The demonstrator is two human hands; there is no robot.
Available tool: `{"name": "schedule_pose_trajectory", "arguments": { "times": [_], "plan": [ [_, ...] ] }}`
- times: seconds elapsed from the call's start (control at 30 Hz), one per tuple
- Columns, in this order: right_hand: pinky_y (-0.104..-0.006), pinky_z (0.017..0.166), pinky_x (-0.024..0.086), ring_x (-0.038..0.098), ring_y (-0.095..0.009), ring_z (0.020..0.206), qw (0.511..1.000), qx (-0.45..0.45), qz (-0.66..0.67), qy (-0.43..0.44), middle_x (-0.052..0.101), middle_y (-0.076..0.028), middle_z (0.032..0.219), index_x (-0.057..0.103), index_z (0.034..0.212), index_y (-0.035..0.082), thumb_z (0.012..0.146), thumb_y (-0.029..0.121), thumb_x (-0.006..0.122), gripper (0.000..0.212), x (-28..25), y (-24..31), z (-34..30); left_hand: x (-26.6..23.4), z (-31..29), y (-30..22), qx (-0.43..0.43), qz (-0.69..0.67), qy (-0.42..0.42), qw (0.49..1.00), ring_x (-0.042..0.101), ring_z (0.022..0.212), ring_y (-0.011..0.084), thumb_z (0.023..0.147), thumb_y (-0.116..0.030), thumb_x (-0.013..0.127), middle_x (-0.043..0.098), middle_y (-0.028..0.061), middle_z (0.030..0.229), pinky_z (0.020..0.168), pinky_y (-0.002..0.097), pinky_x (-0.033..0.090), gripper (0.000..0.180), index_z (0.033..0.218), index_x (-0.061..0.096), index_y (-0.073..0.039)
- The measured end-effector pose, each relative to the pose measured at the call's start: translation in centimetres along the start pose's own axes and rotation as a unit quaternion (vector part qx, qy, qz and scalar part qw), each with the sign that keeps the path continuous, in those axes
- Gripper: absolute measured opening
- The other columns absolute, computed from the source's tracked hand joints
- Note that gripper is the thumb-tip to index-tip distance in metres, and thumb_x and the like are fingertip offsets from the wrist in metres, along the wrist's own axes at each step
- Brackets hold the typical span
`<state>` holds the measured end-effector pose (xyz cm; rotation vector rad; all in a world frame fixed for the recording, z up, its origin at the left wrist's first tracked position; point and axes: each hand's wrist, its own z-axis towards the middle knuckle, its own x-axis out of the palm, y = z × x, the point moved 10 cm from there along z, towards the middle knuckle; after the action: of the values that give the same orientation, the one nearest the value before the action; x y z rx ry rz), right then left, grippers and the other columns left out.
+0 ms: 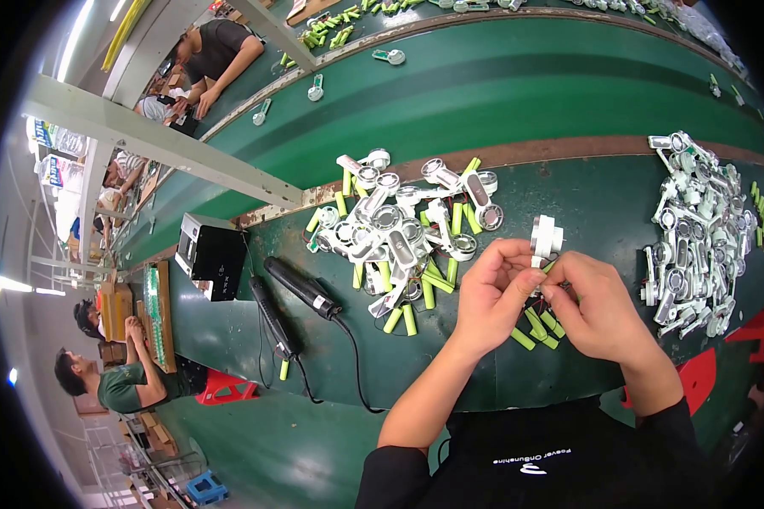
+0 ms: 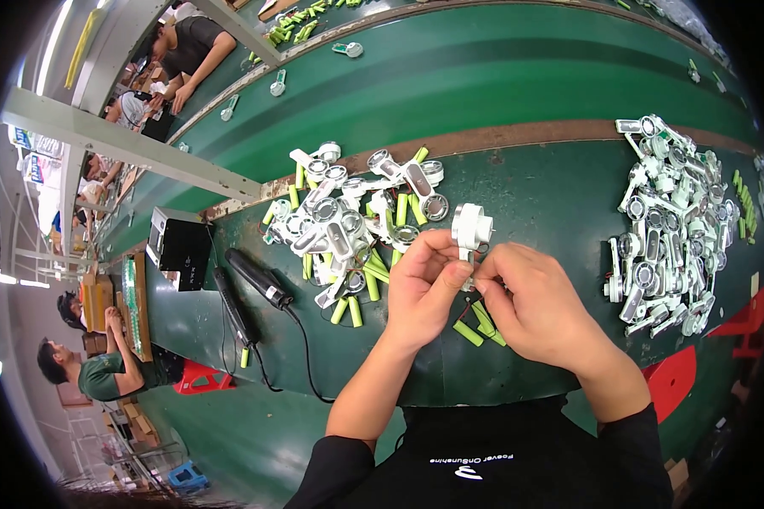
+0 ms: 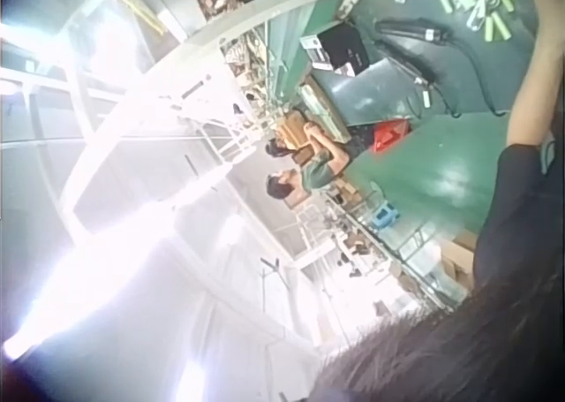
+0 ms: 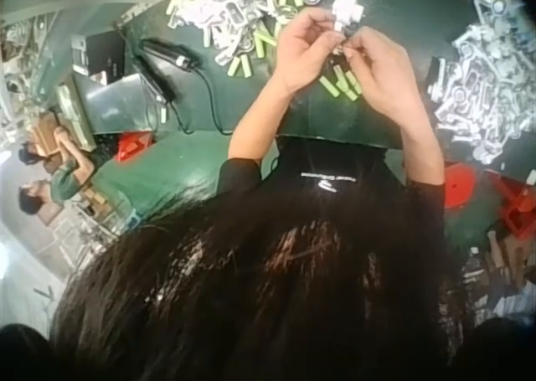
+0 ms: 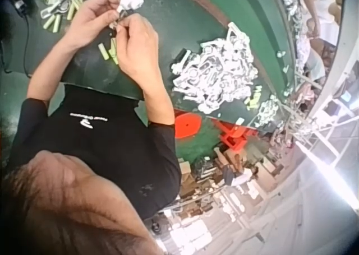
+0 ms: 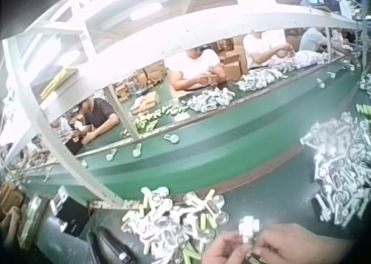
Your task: The person assembles small electronic components by hand, inserting circuit boards and batteries into plastic housings.
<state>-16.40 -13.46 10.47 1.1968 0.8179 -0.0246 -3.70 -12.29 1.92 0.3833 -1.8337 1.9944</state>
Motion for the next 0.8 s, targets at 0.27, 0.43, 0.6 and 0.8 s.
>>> {"name": "schedule_pose_trajectory", "arguments": {
  "times": [0.27,0.43,0.6,0.8],
  "plan": [
    [-0.0441,0.068,0.054,0.071,-0.036,0.078,0.994,0.020,0.081,-0.070,0.071,-0.016,0.090,0.068,0.102,0.001,0.099,0.003,0.073,0.006,1.2,-2.3,-0.7,1.2,-1.1,4.6,-0.079,-0.125,-0.066,0.987,0.059,0.133,0.0198,0.127,-0.035,0.032,0.059,0.0127,0.152,0.116,0.0401,0.049,0.038,0.143,0.049,-0.006],
    [-0.0465,0.071,0.055,0.071,-0.037,0.079,0.994,0.013,0.057,-0.093,0.071,-0.016,0.089,0.066,0.101,0.002,0.097,0.001,0.072,0.007,2.1,-1.3,-0.5,1.4,-0.6,3.1,-0.019,-0.124,-0.066,0.990,0.051,0.156,0.0342,0.126,-0.039,0.030,0.048,0.0237,0.172,0.130,0.0483,0.041,0.041,0.142,0.048,-0.006],
    [-0.0527,0.075,0.055,0.070,-0.042,0.084,0.988,-0.032,0.011,-0.150,0.070,-0.017,0.093,0.064,0.101,0.003,0.096,-0.001,0.070,0.008,2.5,0.0,-0.8,1.3,-0.7,2.3,0.017,-0.097,-0.096,0.990,0.052,0.155,0.0330,0.126,-0.043,0.025,0.048,0.0227,0.171,0.129,0.0497,0.041,0.044,0.139,0.049,-0.008],
    [-0.0485,0.077,0.056,0.072,-0.039,0.087,0.994,-0.022,0.075,-0.076,0.072,-0.016,0.101,0.066,0.108,0.002,0.100,0.005,0.073,0.012,2.4,-1.3,0.7,-1.9,-0.7,1.2,0.027,0.087,-0.155,0.984,0.061,0.138,0.0192,0.125,-0.032,0.046,0.068,0.0168,0.142,0.114,0.0368,0.051,0.028,0.137,0.052,-0.007]
  ]
}}
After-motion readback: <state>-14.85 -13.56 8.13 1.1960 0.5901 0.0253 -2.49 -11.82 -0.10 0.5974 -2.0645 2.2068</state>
